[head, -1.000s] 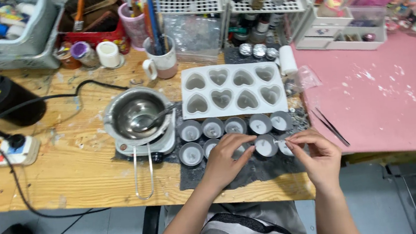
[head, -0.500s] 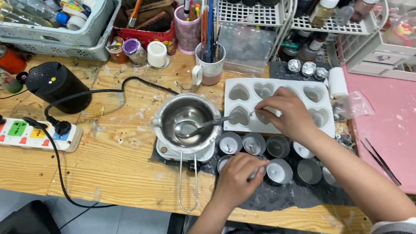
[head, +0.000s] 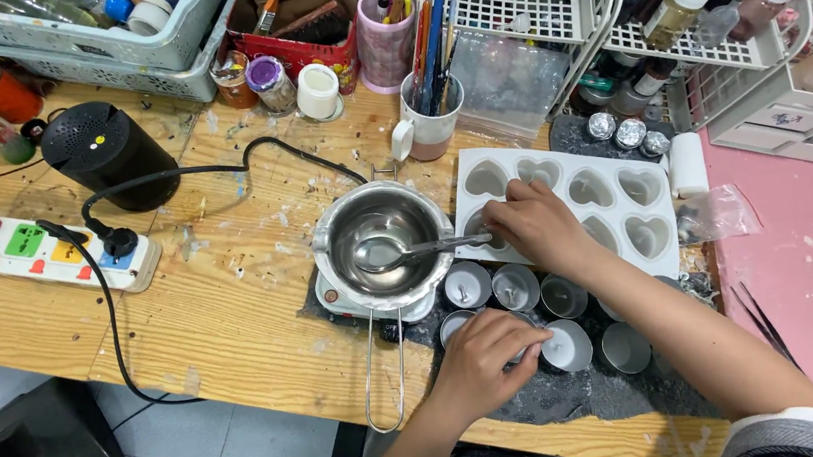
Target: Preparing and inserting wicks into small tea light candle tins.
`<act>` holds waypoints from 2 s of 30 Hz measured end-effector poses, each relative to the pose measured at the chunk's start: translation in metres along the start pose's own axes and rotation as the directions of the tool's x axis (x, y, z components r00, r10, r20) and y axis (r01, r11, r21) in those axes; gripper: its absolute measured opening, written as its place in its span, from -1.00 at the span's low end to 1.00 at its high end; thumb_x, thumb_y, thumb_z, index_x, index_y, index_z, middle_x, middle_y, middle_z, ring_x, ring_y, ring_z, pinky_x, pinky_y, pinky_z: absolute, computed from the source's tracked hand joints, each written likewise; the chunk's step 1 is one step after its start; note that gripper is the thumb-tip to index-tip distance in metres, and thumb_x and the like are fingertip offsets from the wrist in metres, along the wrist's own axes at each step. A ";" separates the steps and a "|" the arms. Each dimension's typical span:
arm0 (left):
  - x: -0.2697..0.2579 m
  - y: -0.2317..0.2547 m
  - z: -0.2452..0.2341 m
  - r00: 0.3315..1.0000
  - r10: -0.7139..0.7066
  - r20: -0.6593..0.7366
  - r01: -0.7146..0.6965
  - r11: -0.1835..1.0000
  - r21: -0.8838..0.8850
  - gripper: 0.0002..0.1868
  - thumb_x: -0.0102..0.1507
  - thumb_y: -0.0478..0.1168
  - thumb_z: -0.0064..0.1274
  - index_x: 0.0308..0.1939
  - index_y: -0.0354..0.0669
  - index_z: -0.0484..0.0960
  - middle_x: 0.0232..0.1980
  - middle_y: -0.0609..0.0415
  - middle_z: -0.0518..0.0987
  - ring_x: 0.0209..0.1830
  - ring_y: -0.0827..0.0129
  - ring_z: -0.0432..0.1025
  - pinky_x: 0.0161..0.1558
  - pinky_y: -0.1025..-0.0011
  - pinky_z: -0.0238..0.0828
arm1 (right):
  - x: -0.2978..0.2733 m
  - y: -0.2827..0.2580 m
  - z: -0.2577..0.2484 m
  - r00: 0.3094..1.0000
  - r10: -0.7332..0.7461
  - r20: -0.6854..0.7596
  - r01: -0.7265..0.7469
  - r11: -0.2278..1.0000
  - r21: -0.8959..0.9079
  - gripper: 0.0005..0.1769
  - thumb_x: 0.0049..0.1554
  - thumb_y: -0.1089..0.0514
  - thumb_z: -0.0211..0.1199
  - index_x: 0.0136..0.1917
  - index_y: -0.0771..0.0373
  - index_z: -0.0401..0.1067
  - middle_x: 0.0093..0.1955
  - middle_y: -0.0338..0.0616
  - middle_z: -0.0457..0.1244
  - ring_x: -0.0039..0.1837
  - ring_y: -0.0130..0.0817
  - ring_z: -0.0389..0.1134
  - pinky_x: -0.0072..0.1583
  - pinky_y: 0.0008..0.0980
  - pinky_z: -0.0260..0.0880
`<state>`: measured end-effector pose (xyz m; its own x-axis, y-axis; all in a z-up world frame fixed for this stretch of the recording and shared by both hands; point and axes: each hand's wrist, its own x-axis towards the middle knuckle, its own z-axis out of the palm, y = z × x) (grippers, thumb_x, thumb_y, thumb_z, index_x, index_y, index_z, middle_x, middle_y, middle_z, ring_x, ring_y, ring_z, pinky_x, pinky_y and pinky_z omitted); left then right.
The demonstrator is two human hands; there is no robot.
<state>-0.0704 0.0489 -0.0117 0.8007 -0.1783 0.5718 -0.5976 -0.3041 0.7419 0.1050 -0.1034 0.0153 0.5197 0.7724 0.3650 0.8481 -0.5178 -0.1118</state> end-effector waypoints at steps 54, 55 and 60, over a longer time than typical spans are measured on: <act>0.002 0.004 0.000 0.999 -0.037 0.010 0.037 0.999 0.009 -0.85 0.29 -0.29 0.19 -0.06 -0.12 0.71 -0.15 0.10 0.65 -0.07 0.22 0.54 -0.08 0.25 0.50 | -0.014 0.002 -0.038 0.993 0.118 -0.017 -0.117 0.993 0.031 -0.78 0.04 0.17 0.39 -0.02 0.10 0.46 -0.20 -0.23 0.29 -0.01 -0.22 0.31 0.06 -0.18 0.22; 0.002 0.004 -0.001 0.999 -0.032 0.013 0.032 0.999 0.008 -0.85 0.29 -0.29 0.19 -0.06 -0.12 0.71 -0.15 0.10 0.65 -0.07 0.22 0.54 -0.08 0.25 0.50 | -0.022 -0.003 -0.052 0.992 0.121 -0.021 -0.120 0.992 0.027 -0.78 0.04 0.17 0.39 -0.02 0.10 0.46 -0.20 -0.23 0.29 -0.01 -0.22 0.31 0.06 -0.18 0.22; 0.003 0.008 -0.002 0.999 -0.035 0.021 0.034 0.999 0.036 -0.86 0.29 -0.30 0.16 -0.07 -0.12 0.70 -0.17 0.08 0.65 -0.09 0.17 0.53 -0.07 0.21 0.48 | -0.072 -0.040 -0.129 0.888 0.426 -0.172 -0.408 0.903 0.133 -0.77 0.09 0.20 0.43 0.04 0.11 0.55 -0.08 -0.19 0.35 0.01 -0.19 0.31 0.03 -0.23 0.29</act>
<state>-0.0731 0.0474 -0.0030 0.8218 -0.1869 0.5382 -0.5679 -0.3439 0.7478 0.0208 -0.1860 0.1122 0.8053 0.4021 0.4357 0.5680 -0.7339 -0.3725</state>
